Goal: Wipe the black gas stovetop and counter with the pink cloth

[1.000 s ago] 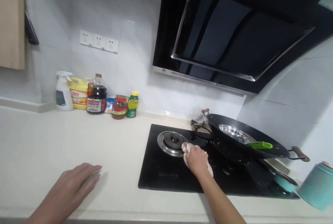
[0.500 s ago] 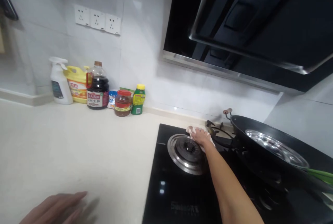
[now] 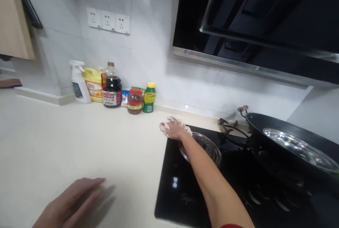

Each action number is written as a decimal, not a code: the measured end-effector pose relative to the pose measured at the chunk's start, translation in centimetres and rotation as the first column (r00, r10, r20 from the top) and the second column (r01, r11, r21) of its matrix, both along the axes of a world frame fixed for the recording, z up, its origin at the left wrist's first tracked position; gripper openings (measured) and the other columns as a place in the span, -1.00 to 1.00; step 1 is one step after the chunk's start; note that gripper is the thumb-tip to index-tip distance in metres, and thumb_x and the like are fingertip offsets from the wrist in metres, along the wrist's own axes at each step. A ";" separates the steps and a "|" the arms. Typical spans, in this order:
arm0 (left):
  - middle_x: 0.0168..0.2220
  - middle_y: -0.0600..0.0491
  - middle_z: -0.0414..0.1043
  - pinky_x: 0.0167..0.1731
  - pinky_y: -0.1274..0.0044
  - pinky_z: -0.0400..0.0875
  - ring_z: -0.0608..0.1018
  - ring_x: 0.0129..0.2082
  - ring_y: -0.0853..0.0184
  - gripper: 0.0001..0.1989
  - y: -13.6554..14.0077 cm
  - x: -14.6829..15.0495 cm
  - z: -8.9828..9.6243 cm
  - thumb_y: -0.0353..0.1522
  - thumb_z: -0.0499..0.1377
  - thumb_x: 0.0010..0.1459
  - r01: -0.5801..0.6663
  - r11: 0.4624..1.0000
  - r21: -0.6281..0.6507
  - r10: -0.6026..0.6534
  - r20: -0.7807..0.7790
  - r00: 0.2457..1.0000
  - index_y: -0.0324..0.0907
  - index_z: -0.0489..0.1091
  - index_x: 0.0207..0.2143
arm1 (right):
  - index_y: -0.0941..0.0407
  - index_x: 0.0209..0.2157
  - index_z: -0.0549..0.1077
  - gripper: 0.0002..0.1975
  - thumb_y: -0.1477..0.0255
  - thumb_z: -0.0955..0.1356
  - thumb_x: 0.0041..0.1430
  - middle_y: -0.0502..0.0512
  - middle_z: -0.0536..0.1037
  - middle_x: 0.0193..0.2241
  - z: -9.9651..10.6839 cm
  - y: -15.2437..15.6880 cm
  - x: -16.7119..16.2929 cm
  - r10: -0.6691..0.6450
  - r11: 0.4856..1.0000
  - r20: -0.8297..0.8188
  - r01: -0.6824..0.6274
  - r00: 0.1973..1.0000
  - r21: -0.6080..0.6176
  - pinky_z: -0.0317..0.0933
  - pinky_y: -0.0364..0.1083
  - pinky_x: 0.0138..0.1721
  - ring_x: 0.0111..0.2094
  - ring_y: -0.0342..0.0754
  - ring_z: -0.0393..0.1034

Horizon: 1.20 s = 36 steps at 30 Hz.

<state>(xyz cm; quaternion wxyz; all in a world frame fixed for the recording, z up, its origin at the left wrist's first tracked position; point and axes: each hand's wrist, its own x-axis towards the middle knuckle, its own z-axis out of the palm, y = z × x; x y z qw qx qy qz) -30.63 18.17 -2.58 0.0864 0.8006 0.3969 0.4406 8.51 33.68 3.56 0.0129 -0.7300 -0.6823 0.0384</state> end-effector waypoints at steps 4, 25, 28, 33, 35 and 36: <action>-0.23 0.08 0.63 -0.23 0.49 0.61 0.67 -0.25 0.24 -0.67 -0.2 0.5 1.0 -0.04 0.11 0.27 -0.004 1.000 0.005 0.004 0.021 1.000 0.00 0.55 -0.18 | -0.05 0.33 0.16 -0.40 0.10 0.20 0.30 0.28 -0.03 0.40 0.3 -4.5 -2.6 0.063 0.998 -0.007 -0.063 0.998 0.012 -0.15 0.39 0.20 0.34 0.38 -0.09; -0.11 -0.04 0.60 -0.04 0.37 0.45 0.58 -0.08 0.13 -0.51 -0.7 1.2 2.4 -0.01 0.04 0.20 -0.051 0.983 -0.176 0.020 -0.173 0.985 -0.14 0.54 -0.11 | -0.12 0.11 0.45 -0.53 0.44 0.37 0.15 0.16 0.40 0.10 -3.1 -38.8 -1.3 0.131 0.908 0.108 -0.163 0.985 0.387 0.16 0.12 -0.04 0.06 0.17 0.27; -0.11 -0.04 0.60 -0.06 0.38 0.46 0.58 -0.08 0.12 -0.50 -0.7 1.3 2.5 0.00 0.04 0.19 -0.063 0.981 -0.184 0.031 -0.173 0.984 -0.14 0.55 -0.10 | -0.11 0.12 0.45 -0.60 0.32 0.34 0.24 0.17 0.43 0.09 -5.0 -42.8 4.2 -0.008 0.871 0.186 -0.085 0.983 0.484 0.23 0.11 -0.05 0.07 0.17 0.29; -0.10 -0.05 0.61 -0.10 0.39 0.47 0.60 -0.10 0.11 -0.49 -0.3 1.3 2.6 0.01 0.04 0.16 -0.069 0.978 -0.197 0.035 -0.169 0.985 -0.14 0.56 -0.11 | -0.12 0.15 0.43 -0.58 0.22 0.27 0.29 0.17 0.48 0.07 -7.9 -48.9 13.9 -0.270 0.785 0.218 0.083 0.938 0.614 0.29 0.11 -0.04 0.02 0.15 0.36; -0.10 -0.04 0.62 -0.12 0.40 0.47 0.60 -0.10 0.10 -0.49 -0.2 1.3 2.6 0.01 0.05 0.16 -0.076 0.978 -0.196 0.043 -0.170 0.984 -0.12 0.56 -0.13 | -0.13 0.08 0.49 -0.60 0.21 0.25 0.27 0.15 0.51 0.04 -8.4 -50.4 16.8 -0.368 0.722 0.178 0.159 0.913 0.674 0.28 0.12 -0.03 0.01 0.15 0.38; -0.09 -0.04 0.62 -0.12 0.40 0.47 0.60 -0.10 0.10 -0.50 -0.1 1.4 2.6 0.01 0.05 0.16 -0.080 0.978 -0.194 0.046 -0.172 0.984 -0.11 0.56 -0.13 | -0.11 0.04 0.52 -0.61 0.19 0.25 0.25 0.16 0.53 0.01 -8.5 -50.8 18.0 -0.422 0.667 0.123 0.216 0.898 0.713 0.27 0.13 -0.02 0.00 0.17 0.39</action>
